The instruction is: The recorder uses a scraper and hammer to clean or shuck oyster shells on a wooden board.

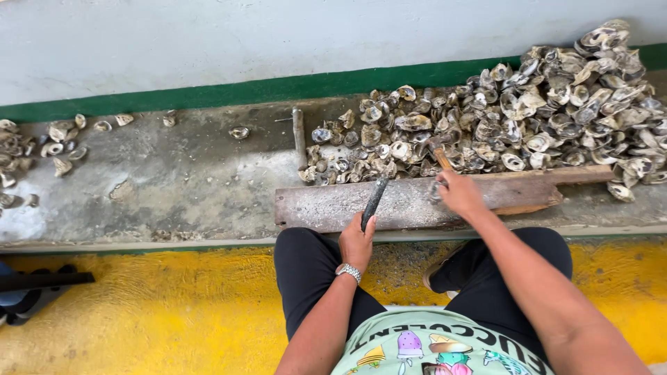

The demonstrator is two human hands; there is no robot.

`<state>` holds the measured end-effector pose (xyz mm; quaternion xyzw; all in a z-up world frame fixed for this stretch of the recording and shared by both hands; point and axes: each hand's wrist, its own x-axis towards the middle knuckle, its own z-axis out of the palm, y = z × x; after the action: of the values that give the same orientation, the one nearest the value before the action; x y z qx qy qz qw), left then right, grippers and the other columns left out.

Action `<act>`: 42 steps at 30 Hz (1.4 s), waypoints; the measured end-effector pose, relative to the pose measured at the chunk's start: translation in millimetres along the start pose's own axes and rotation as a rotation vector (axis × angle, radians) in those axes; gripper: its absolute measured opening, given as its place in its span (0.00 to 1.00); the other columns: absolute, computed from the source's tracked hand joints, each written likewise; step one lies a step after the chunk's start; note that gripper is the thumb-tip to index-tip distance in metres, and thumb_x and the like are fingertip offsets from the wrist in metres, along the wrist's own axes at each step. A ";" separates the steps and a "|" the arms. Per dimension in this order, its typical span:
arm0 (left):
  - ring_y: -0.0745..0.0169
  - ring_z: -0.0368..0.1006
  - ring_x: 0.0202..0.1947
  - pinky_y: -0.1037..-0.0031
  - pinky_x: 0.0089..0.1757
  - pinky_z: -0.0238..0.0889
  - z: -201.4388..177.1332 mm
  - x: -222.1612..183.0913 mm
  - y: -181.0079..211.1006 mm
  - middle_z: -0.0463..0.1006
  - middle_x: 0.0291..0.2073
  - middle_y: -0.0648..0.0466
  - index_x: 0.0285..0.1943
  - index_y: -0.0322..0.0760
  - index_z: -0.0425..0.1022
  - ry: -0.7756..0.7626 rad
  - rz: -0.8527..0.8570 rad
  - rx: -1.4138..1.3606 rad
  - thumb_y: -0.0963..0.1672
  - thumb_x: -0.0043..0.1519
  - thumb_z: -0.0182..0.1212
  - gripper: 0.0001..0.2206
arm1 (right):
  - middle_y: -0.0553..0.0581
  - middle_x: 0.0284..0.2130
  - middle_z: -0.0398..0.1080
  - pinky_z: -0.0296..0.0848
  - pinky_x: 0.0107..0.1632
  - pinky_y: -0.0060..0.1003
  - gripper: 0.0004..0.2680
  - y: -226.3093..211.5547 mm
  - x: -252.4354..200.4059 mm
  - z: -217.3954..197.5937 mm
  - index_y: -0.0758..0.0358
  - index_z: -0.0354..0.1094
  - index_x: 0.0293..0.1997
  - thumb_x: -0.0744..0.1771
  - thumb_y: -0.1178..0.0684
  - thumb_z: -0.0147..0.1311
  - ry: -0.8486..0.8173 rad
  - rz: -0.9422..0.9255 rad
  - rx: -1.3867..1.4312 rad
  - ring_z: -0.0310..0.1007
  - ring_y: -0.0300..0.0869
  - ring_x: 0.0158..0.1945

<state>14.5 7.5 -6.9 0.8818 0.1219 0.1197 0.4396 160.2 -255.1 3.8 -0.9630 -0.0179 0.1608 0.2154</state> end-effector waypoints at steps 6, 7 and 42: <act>0.44 0.77 0.26 0.58 0.33 0.68 4.3 3.3 -3.2 0.79 0.25 0.44 0.48 0.39 0.79 0.027 -0.212 -0.103 0.54 0.63 0.60 0.18 | 0.59 0.40 0.77 0.78 0.40 0.45 0.09 12.2 20.3 -31.1 0.54 0.75 0.50 0.66 0.58 0.55 -0.071 0.033 -0.574 0.79 0.49 0.40; 0.44 0.77 0.26 0.58 0.33 0.68 6.7 3.2 -6.5 0.79 0.25 0.44 0.48 0.39 0.79 0.028 -0.215 -0.103 0.54 0.63 0.60 0.18 | 0.59 0.40 0.77 0.78 0.40 0.45 0.09 2.7 29.8 -25.5 0.54 0.75 0.50 0.66 0.58 0.55 -0.072 0.031 -0.575 0.79 0.49 0.40; 0.49 0.75 0.26 0.61 0.33 0.67 29.3 6.2 -41.7 0.78 0.26 0.44 0.51 0.32 0.77 -0.012 -0.231 -0.106 0.55 0.65 0.57 0.22 | 0.59 0.29 0.78 0.75 0.38 0.39 0.09 71.8 -14.5 -7.3 0.60 0.76 0.50 0.68 0.51 0.54 0.117 0.079 0.338 0.80 0.40 0.31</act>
<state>25.0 12.0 -57.0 0.8382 0.2136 0.0693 0.4970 146.3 -324.7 -15.7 -0.9208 0.0600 0.1134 0.3682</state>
